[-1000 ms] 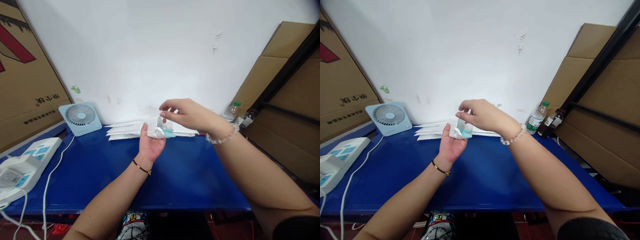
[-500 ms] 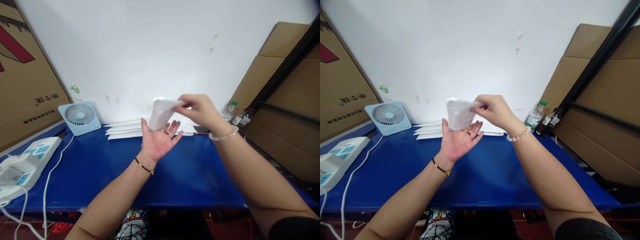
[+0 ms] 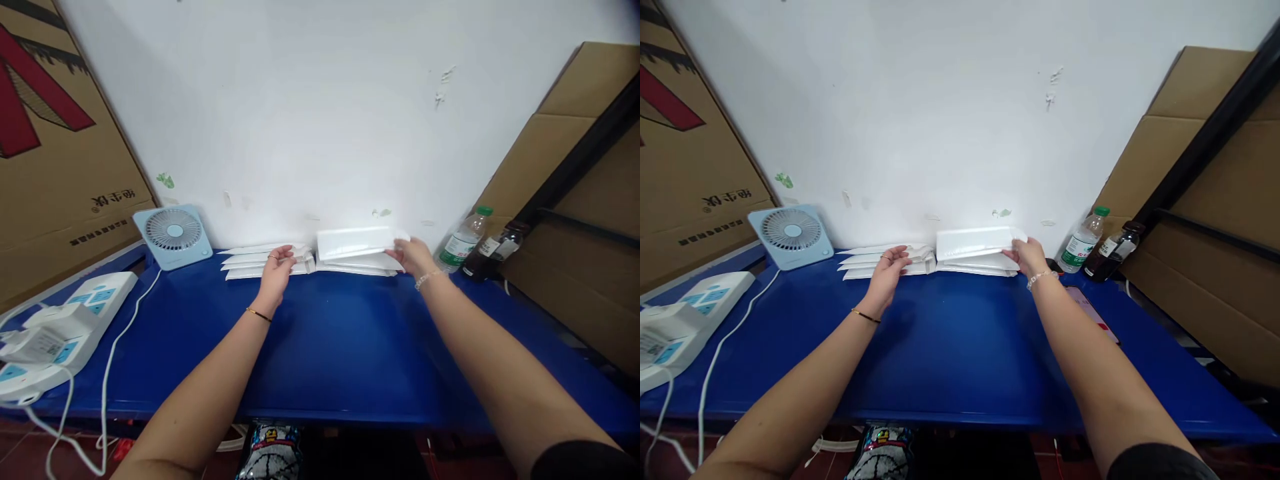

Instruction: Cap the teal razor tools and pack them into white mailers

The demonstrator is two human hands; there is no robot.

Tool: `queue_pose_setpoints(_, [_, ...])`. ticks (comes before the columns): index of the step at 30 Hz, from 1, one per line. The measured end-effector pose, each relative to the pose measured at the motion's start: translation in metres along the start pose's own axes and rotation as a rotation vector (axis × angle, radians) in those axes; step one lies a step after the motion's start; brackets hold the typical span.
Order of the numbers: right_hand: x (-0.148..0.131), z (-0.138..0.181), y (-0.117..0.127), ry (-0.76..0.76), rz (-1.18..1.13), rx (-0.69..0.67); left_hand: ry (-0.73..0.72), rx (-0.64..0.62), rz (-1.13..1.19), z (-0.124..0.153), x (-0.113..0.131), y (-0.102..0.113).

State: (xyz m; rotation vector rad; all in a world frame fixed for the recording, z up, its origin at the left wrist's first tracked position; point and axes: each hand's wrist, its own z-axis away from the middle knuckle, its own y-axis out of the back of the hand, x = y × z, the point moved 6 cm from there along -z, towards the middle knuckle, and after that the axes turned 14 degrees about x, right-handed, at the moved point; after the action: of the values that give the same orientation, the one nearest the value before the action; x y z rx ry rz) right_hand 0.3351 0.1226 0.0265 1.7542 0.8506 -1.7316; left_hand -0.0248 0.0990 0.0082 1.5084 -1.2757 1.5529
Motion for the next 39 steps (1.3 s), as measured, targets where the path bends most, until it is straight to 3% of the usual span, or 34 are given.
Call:
queue_pose_setpoints(2, [0.030, -0.005, 0.006, -0.030, 0.107, 0.053, -0.395, 0.006, -0.371, -0.023, 0.019, 0.011])
queue_pose_setpoints(4, [0.047, -0.006, 0.008, -0.027, 0.155, 0.067, -0.640, -0.043, -0.701, -0.044, 0.028, 0.016])
queue_pose_setpoints(6, [0.053, -0.008, 0.011, -0.014, 0.207, 0.072, -0.727, -0.160, -0.962, -0.064, 0.026, 0.016])
queue_pose_setpoints(9, [0.047, -0.010, 0.023, 0.057, 0.328, 0.129, -0.706, -0.310, -1.203, -0.087, 0.012, 0.016])
queue_pose_setpoints(11, [0.032, -0.006, 0.032, 0.243, 0.476, 0.195, -0.705, -0.315, -1.285, -0.095, 0.008, 0.015])
queue_pose_setpoints(14, [0.009, 0.016, 0.037, 0.560, 0.619, 0.204, -0.785, -0.178, -1.302, -0.097, 0.025, 0.015])
queue_pose_setpoints(18, [-0.009, 0.068, 0.028, 0.691, 0.488, 0.033, -0.951, 0.011, -1.106, -0.071, 0.082, 0.010])
queue_pose_setpoints(20, [-0.016, 0.097, 0.016, 0.685, 0.381, -0.131, -1.022, -0.058, -1.014, -0.044, 0.104, -0.004])
queue_pose_setpoints(23, [-0.023, 0.133, -0.001, 0.619, 0.242, -0.331, -0.969, -0.319, -0.825, 0.000, 0.104, -0.032])
queue_pose_setpoints(25, [-0.021, 0.148, -0.009, 0.524, 0.179, -0.443, -0.855, -0.542, -0.687, 0.025, 0.083, -0.049])
queue_pose_setpoints(27, [-0.011, 0.153, -0.014, 0.394, 0.136, -0.526, -0.733, -0.667, -0.517, 0.043, 0.060, -0.056])
queue_pose_setpoints(29, [0.002, 0.152, -0.017, 0.266, 0.100, -0.562, -0.618, -0.693, -0.442, 0.051, 0.038, -0.056])
queue_pose_setpoints(33, [0.021, 0.140, -0.016, 0.144, -0.035, -0.487, -0.464, -0.578, -0.391, 0.060, 0.016, -0.045])
queue_pose_setpoints(39, [0.045, 0.129, -0.017, -0.141, -0.183, -0.390, -0.525, -0.515, -0.633, 0.070, 0.007, -0.041])
